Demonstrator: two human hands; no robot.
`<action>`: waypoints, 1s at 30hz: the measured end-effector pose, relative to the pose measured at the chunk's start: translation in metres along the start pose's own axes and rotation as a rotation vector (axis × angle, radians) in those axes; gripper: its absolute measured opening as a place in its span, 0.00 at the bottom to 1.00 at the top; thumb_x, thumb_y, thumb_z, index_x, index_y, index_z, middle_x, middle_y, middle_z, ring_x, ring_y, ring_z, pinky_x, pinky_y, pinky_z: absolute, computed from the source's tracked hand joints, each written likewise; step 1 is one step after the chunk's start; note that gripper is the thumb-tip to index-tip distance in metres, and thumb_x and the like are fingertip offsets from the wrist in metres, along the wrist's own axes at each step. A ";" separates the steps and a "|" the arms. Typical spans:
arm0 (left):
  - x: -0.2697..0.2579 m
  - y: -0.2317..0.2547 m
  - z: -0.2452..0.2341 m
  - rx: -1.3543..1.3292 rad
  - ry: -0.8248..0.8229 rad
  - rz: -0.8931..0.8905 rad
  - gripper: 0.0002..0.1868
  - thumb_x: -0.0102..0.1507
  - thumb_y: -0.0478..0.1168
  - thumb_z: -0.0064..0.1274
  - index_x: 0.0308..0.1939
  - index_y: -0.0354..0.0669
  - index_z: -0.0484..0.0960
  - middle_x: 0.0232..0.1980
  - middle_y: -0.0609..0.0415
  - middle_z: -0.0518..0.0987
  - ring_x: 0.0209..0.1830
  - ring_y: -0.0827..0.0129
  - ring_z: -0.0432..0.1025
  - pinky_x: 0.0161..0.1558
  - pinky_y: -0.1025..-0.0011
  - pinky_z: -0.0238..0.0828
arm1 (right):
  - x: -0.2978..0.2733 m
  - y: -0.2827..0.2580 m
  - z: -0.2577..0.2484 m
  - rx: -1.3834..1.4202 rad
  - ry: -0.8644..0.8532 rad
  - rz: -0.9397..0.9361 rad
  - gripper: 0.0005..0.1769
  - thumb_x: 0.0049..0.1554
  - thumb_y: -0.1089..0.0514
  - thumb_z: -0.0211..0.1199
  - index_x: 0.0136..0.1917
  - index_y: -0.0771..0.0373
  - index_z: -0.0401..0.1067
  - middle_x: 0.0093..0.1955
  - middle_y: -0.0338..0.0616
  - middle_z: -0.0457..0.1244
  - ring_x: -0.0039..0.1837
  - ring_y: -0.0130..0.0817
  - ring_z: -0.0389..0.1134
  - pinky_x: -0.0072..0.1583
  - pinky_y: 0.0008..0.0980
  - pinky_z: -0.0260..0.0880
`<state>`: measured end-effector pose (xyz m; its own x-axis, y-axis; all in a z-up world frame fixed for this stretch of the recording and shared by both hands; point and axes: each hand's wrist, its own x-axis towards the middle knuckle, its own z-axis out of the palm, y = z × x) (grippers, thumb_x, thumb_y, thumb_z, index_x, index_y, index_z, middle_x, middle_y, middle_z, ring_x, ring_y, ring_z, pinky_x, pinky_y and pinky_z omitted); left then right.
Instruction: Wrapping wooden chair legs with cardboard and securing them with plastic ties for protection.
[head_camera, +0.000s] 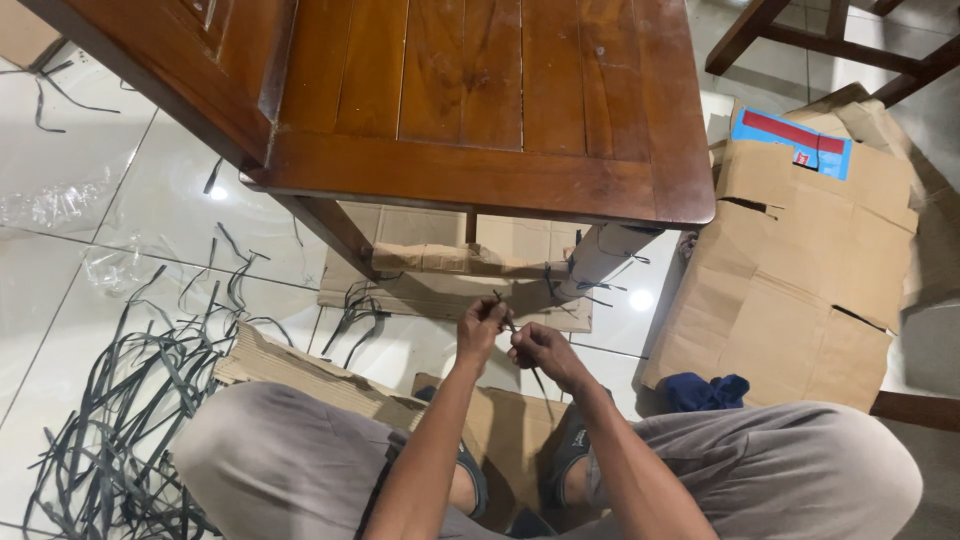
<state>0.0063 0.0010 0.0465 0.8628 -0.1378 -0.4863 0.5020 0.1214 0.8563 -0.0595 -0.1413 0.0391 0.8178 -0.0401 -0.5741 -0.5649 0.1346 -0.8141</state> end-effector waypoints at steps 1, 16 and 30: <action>0.005 -0.001 0.000 -0.001 -0.001 0.000 0.03 0.64 0.39 0.57 0.38 0.46 0.82 0.33 0.55 0.81 0.31 0.73 0.72 0.38 0.74 0.73 | 0.000 0.003 -0.001 -0.001 0.001 0.000 0.13 0.59 0.52 0.68 0.43 0.63 0.73 0.35 0.44 0.67 0.40 0.32 0.70 0.45 0.30 0.75; 0.080 0.017 -0.031 1.434 0.210 1.031 0.27 0.57 0.45 0.66 0.59 0.60 0.77 0.59 0.64 0.76 0.67 0.68 0.66 0.61 0.63 0.72 | 0.018 0.041 -0.001 0.106 0.224 0.200 0.09 0.58 0.58 0.66 0.43 0.66 0.72 0.34 0.47 0.65 0.34 0.34 0.71 0.38 0.33 0.78; 0.118 0.025 -0.039 1.525 0.034 1.007 0.11 0.62 0.49 0.62 0.45 0.58 0.78 0.64 0.61 0.70 0.77 0.58 0.57 0.67 0.36 0.63 | 0.083 0.010 0.037 0.375 0.409 0.131 0.11 0.58 0.60 0.61 0.55 0.63 0.72 0.39 0.42 0.63 0.36 0.26 0.66 0.37 0.25 0.69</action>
<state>0.1227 0.0259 0.0039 0.7784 -0.5671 0.2691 -0.6186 -0.7660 0.1750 0.0072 -0.1070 -0.0136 0.5923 -0.3699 -0.7158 -0.5198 0.5034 -0.6903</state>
